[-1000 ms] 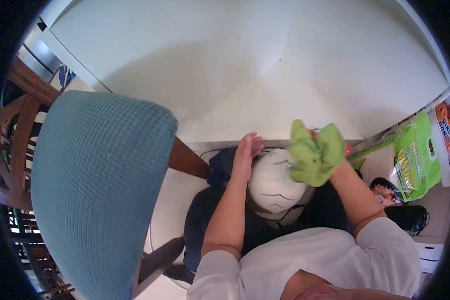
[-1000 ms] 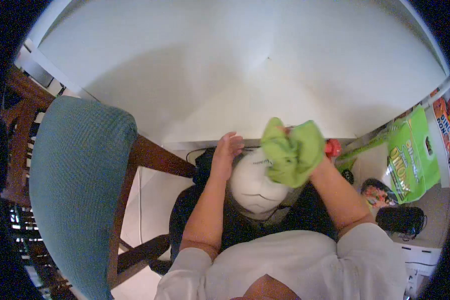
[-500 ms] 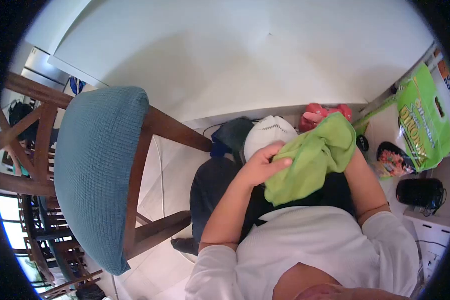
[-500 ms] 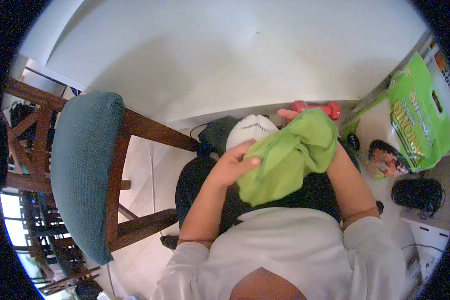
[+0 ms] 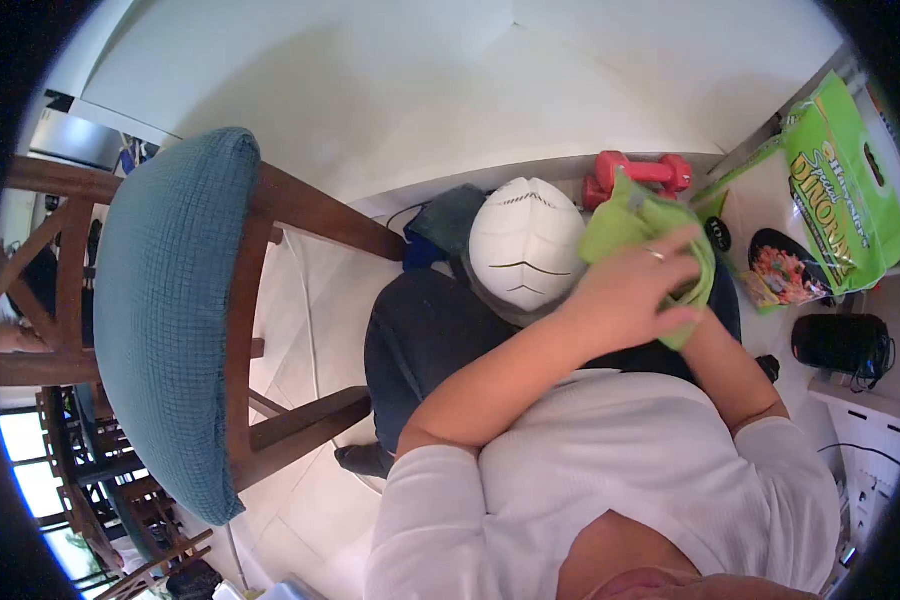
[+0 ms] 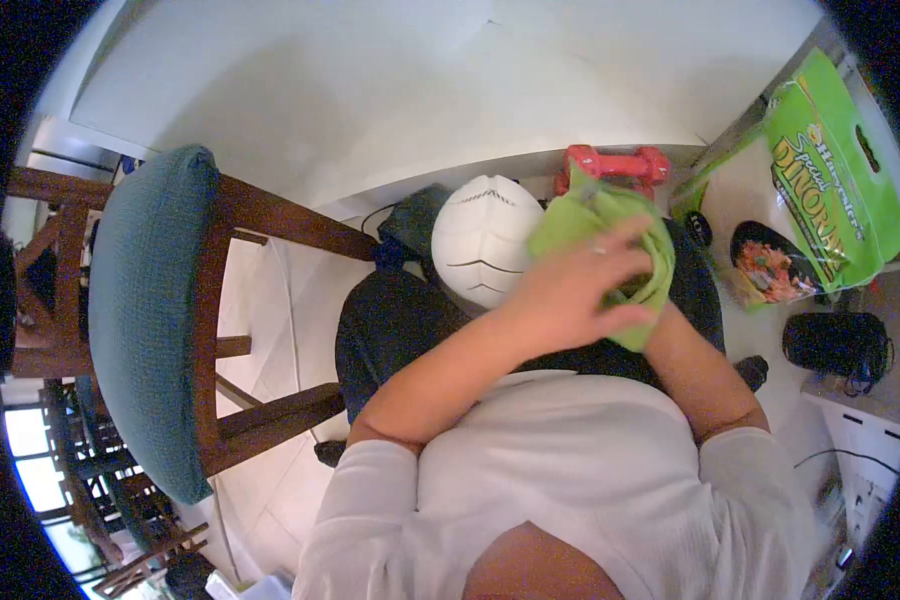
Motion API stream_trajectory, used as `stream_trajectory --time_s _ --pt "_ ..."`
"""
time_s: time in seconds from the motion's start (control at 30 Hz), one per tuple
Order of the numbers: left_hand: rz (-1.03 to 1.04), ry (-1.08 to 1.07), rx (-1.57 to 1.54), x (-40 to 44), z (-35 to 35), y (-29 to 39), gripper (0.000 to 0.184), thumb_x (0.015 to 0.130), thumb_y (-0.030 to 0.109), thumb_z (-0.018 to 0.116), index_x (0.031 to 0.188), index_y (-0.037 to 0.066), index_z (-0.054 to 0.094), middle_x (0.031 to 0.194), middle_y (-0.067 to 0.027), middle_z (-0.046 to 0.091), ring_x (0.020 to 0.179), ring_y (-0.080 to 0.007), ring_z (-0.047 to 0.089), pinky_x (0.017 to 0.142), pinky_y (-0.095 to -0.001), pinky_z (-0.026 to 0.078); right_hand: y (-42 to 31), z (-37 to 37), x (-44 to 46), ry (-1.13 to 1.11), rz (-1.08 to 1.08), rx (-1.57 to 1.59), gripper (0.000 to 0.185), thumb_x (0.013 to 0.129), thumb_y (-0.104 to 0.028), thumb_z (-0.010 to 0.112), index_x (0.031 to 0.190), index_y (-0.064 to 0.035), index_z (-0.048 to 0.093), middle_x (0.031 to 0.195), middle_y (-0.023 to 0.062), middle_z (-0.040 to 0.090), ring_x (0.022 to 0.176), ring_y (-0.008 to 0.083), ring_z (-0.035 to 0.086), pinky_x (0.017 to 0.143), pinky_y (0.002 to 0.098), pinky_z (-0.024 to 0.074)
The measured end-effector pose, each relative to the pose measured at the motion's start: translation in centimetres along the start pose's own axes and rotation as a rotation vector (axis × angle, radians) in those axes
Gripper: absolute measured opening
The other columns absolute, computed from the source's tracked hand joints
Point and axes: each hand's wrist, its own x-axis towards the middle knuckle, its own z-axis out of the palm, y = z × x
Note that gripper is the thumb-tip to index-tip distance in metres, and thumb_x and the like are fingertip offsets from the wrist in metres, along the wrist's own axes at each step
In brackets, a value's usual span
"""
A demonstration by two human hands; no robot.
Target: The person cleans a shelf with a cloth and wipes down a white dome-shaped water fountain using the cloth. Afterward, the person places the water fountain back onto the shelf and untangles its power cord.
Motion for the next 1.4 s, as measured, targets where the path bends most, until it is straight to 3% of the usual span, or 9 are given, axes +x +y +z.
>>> stream_trajectory --time_s 0.23,0.33,0.37,0.47,0.57,0.87,0.97,1.2,1.4 --pt "-0.634 0.993 -0.209 -8.3 -3.2 -14.6 0.045 0.096 0.031 0.03 0.122 -0.002 0.047 0.126 -0.0163 0.048 0.118 -0.0284 0.044 0.1 -0.0344 0.031 -3.8 -3.1 6.9 0.053 -0.082 -0.129 0.041 0.091 -0.031 0.043 0.122 -0.0042 0.045 0.112 0.0127 0.055 0.101 0.0235 0.054 0.092 0.0356 0.0419" --pt "-0.814 0.905 -0.588 -8.9 -1.2 -19.0 0.053 0.096 0.04 0.027 0.127 0.0 0.044 0.131 -0.0169 0.044 0.122 -0.0244 0.04 0.102 -0.033 0.029 2.3 -6.6 7.2 0.152 -0.009 -0.704 0.042 0.091 -0.031 0.042 0.122 -0.003 0.045 0.112 0.0143 0.055 0.101 0.0235 0.054 0.093 0.0347 0.0412" --pt "-0.783 0.869 -0.506 -9.1 -1.0 -19.6 0.051 0.096 0.038 0.027 0.127 0.001 0.044 0.131 -0.0167 0.044 0.122 -0.0254 0.04 0.102 -0.0333 0.029 4.1 -6.9 7.2 0.063 -0.192 -1.436 0.038 0.088 -0.029 0.044 0.114 -0.0021 0.051 0.107 0.0172 0.056 0.104 0.0278 0.052 0.095 0.0414 0.0381" --pt "-0.689 0.746 -0.27 -9.5 -0.5 -20.8 0.045 0.095 0.034 0.028 0.128 0.007 0.046 0.131 -0.016 0.045 0.122 -0.0283 0.041 0.102 -0.034 0.029 6.0 -2.7 7.5 -0.188 -0.536 -2.17 0.037 0.083 -0.028 0.048 0.108 -0.0018 0.056 0.104 0.0197 0.057 0.109 0.0319 0.049 0.097 0.049 0.0328" --pt "-0.745 0.723 -0.127 -9.3 -1.1 -19.4 0.045 0.095 0.032 0.028 0.127 0.006 0.047 0.129 -0.0169 0.046 0.122 -0.0308 0.041 0.101 -0.033 0.031 6.3 1.2 10.3 -0.273 -0.469 -2.319 0.034 0.08 -0.028 0.053 0.101 -0.0015 0.057 0.11 0.0199 0.053 0.117 0.034 0.042 0.1 0.0506 0.0277" --pt "-0.956 0.599 0.008 -8.5 -1.4 -18.1 0.045 0.094 0.037 0.025 0.131 0.018 0.043 0.134 -0.0079 0.043 0.129 -0.0291 0.032 0.105 -0.059 0.008 4.4 -2.4 13.3 -0.207 -0.547 -2.016 0.041 0.084 -0.032 0.049 0.122 -0.016 0.052 0.134 0.0101 0.043 0.126 0.0301 0.035 0.101 0.0547 0.0249" --pt "-0.99 0.589 0.052 -8.3 -1.6 -17.6 0.043 0.094 0.036 0.027 0.131 0.021 0.044 0.134 -0.007 0.043 0.13 -0.0299 0.03 0.105 -0.0568 0.011 3.6 -6.0 12.3 0.1 -0.49 -1.997 0.045 0.085 -0.032 0.05 0.126 -0.016 0.048 0.137 0.0103 0.039 0.129 0.0303 0.032 0.101 0.0551 0.0243" --pt "-0.542 0.598 0.148 -8.6 -1.1 -18.6 0.04 0.09 0.026 0.04 0.129 0.016 0.045 0.136 -0.0089 0.04 0.128 -0.0285 0.033 0.105 -0.054 0.017 5.4 -0.1 11.6 -0.364 -0.586 -2.149 0.044 0.084 -0.026 0.055 0.125 -0.0138 0.049 0.134 0.0107 0.042 0.125 0.0299 0.036 0.102 0.0446 0.0282" --pt "-0.532 0.606 0.182 -8.5 -1.1 -18.6 0.039 0.09 0.025 0.042 0.127 0.015 0.047 0.134 -0.0099 0.042 0.126 -0.0279 0.036 0.103 -0.055 0.02 3.8 -2.4 14.7 -0.241 -0.428 -1.849 0.047 0.077 -0.027 0.065 0.119 -0.0118 0.053 0.128 0.0099 0.047 0.121 0.028 0.041 0.101 0.0404 0.0302"
